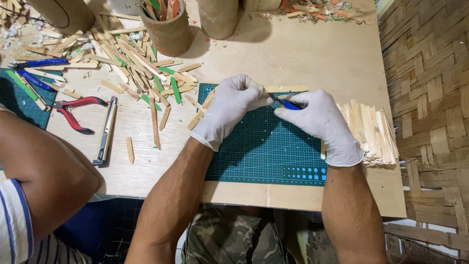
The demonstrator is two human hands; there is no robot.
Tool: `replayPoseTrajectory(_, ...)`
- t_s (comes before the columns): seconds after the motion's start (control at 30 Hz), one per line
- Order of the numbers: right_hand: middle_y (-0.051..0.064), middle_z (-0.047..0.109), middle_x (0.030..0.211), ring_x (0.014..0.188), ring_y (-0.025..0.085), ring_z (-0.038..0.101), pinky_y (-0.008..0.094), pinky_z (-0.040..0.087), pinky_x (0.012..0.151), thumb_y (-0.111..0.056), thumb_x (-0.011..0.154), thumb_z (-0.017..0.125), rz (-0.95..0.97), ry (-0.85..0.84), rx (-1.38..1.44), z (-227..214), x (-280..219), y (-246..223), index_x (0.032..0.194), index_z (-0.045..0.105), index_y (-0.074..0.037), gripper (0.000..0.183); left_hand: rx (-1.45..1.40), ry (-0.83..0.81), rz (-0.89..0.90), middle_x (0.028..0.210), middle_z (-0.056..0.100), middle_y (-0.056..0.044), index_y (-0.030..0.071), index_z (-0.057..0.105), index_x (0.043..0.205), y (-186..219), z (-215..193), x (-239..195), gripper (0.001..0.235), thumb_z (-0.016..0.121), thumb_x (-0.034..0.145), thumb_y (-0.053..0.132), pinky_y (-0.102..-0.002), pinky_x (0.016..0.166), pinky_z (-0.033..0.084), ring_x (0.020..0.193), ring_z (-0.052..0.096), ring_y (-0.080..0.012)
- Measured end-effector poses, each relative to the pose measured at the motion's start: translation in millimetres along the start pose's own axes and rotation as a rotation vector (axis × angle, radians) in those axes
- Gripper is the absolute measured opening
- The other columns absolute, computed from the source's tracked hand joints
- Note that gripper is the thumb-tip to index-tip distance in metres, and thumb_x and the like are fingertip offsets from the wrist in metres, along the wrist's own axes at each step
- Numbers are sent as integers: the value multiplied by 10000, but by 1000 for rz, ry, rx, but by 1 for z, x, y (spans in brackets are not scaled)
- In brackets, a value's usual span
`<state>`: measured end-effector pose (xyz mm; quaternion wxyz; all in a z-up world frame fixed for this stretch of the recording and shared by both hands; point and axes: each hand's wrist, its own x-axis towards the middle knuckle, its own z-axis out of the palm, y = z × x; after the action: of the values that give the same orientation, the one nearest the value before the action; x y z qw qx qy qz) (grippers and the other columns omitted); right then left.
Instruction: Trimming and shaping the ends of popsicle sticks using pliers for a craft project.
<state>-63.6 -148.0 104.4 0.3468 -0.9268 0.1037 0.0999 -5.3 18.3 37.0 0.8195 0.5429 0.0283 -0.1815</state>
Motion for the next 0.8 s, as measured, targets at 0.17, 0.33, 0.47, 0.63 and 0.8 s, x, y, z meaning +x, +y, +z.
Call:
replayPoseTrajectory(0.17,93,794,987,1030,282,731,348,531,924,-405,709,869,11,12,-4,2,4,7,1067,816,-233,400,88,18,19,795,711,-223,-30,644,823,-1,1,0,97,685,760,32,-320,739,652,791,772,-294)
replayPoseTrajectory(0.33,82,798,961,996,234,737,318,527,895,-408,697,899,9,41,59,9,12,18,1053,817,-193,424,89,20,39,784,713,-227,-25,651,808,0,1,0,75,682,765,27,-322,732,658,775,773,-280)
replayPoseTrajectory(0.47,58,794,942,941,166,726,293,532,889,-373,658,931,6,34,175,7,13,15,1122,778,-170,529,138,12,31,774,721,-222,-12,652,791,6,1,-2,74,694,761,41,-281,716,649,777,777,-269)
replayPoseTrajectory(0.63,172,764,1009,951,222,726,313,546,885,-284,655,974,-13,33,254,3,12,12,1421,496,57,965,111,4,20,802,731,-236,-28,651,808,8,-2,-3,75,682,779,34,-291,756,642,803,775,-267)
replayPoseTrajectory(0.8,135,764,980,895,148,690,253,551,845,-222,657,960,-46,33,307,3,5,-4,1387,559,22,868,238,-5,73,784,751,-197,-3,666,806,7,-3,-2,73,692,790,63,-269,724,646,788,783,-254)
